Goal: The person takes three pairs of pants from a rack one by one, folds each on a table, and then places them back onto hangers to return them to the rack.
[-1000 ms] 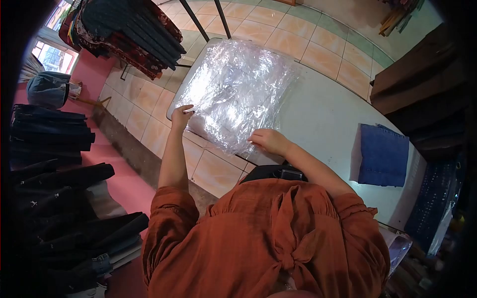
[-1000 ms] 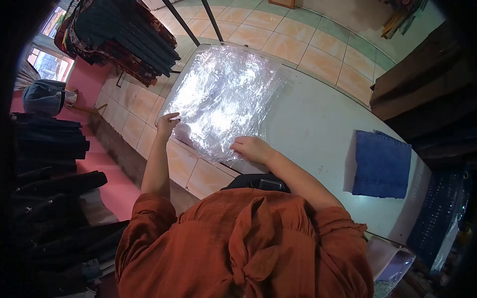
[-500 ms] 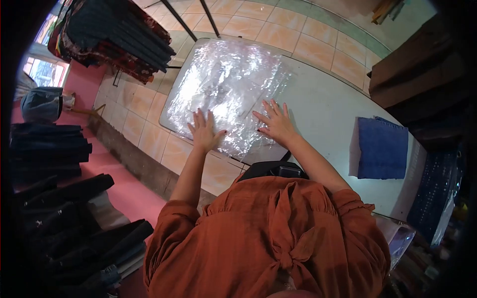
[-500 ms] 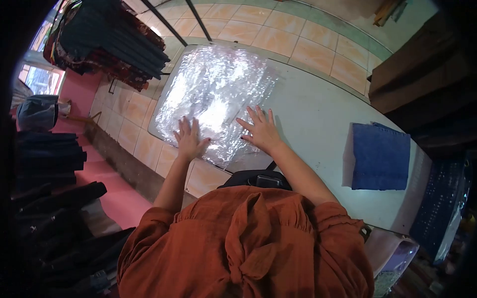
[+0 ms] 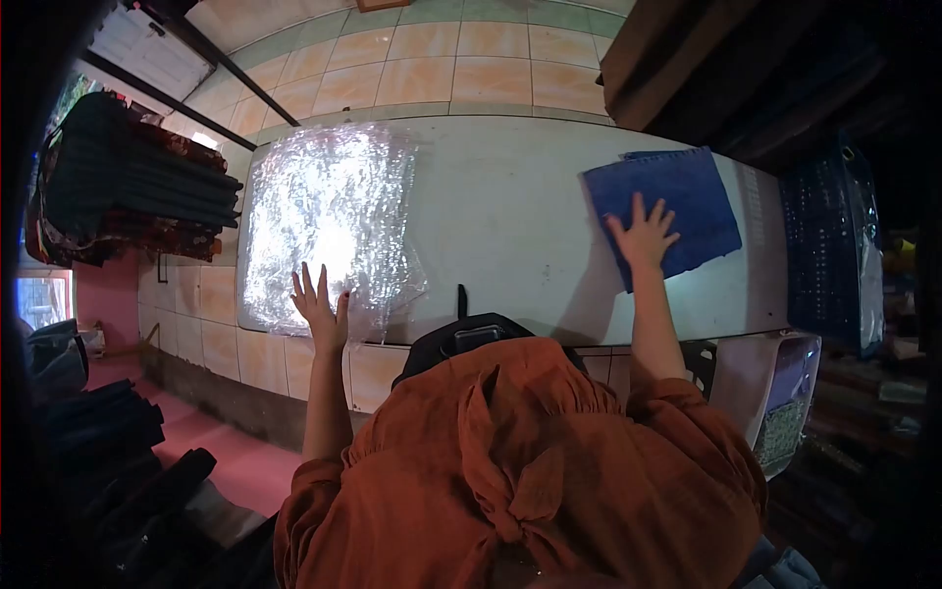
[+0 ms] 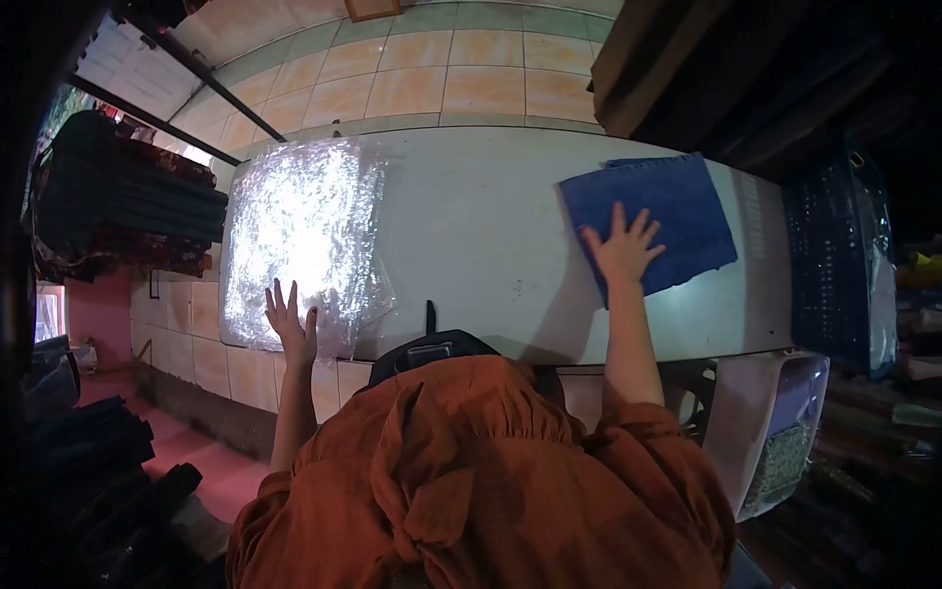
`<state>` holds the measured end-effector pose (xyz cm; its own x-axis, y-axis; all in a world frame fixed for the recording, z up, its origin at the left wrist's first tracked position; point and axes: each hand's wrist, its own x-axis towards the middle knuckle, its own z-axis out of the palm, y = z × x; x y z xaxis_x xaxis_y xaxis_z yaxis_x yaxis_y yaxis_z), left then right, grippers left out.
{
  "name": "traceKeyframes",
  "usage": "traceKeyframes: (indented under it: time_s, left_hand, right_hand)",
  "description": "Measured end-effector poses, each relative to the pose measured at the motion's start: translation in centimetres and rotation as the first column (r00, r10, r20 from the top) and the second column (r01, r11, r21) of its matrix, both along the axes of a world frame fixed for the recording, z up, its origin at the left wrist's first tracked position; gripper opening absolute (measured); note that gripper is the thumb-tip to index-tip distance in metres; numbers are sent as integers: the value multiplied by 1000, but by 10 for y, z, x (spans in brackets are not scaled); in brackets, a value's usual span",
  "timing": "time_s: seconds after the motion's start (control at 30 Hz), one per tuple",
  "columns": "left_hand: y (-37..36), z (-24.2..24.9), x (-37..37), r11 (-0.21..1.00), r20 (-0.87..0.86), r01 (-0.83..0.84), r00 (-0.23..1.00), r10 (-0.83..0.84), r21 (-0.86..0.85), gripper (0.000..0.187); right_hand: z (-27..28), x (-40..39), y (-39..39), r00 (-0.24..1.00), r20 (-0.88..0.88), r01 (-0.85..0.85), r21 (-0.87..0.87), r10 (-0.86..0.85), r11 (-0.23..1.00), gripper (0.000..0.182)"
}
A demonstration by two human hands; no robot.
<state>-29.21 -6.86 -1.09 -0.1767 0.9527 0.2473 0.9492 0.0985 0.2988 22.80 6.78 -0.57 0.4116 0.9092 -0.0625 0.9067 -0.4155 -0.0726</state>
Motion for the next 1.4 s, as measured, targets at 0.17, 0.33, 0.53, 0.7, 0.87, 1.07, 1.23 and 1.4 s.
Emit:
traceKeyframes:
  time_s: [0.17, 0.33, 0.53, 0.7, 0.87, 1.07, 1.23, 1.4]
  left_hand:
    - [34, 20, 63, 983, 128, 158, 977, -169, 90, 47]
    - [63, 23, 139, 947, 166, 308, 933, -320, 95, 42]
    - [80, 25, 256, 867, 335, 497, 812, -479, 34, 47]
    - [83, 16, 344, 754, 288, 657, 723, -628, -6, 55]
    - [84, 2, 411, 693, 247, 720, 678, -692, -35, 63]
    - [79, 2, 425, 728, 100, 655, 753, -650, -201, 61]
    - [60, 13, 423, 744, 165, 632, 775, -611, -217, 48]
    - [42, 13, 402, 755, 185, 544, 838, -514, -367, 30]
  right_hand:
    - [21, -33, -60, 907, -20, -421, -44, 421, 906, 80]
    - [-8, -1, -62, 854, -146, -464, 221, 500, 858, 39]
    - [155, 127, -40, 360, -906, 240, 320, 222, 917, 25]
    - [176, 355, -53, 703, -694, 282, 475, 157, 834, 39]
    - [148, 367, -69, 998, -34, -28, 495, 52, 868, 43]
    - [25, 259, -72, 927, -100, -357, 47, 360, 933, 94]
    - [3, 257, -60, 921, -132, -323, 265, 366, 909, 86]
    - [-6, 251, -87, 901, -258, -258, 326, 348, 910, 49]
